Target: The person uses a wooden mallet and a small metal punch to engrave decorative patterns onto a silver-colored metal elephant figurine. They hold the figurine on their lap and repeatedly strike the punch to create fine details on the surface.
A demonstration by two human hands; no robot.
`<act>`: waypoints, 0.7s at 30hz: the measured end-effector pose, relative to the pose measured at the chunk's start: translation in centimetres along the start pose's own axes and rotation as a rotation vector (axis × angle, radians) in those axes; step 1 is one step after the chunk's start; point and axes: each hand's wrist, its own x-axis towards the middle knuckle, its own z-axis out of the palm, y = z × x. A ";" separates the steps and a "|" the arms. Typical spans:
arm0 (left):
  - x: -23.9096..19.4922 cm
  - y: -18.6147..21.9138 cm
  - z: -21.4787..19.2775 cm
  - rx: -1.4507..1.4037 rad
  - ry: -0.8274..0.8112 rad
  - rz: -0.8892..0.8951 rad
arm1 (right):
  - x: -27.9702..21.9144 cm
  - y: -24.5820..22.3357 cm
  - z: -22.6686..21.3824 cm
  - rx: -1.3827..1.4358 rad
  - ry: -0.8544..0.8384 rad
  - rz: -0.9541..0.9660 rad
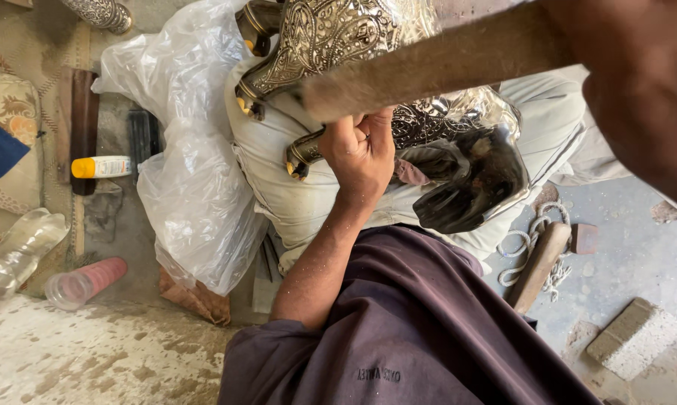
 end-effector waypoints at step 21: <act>-0.7 -1.0 -0.2 0.181 0.005 0.264 | 0.6 -1.2 -0.4 0.048 -0.025 -0.009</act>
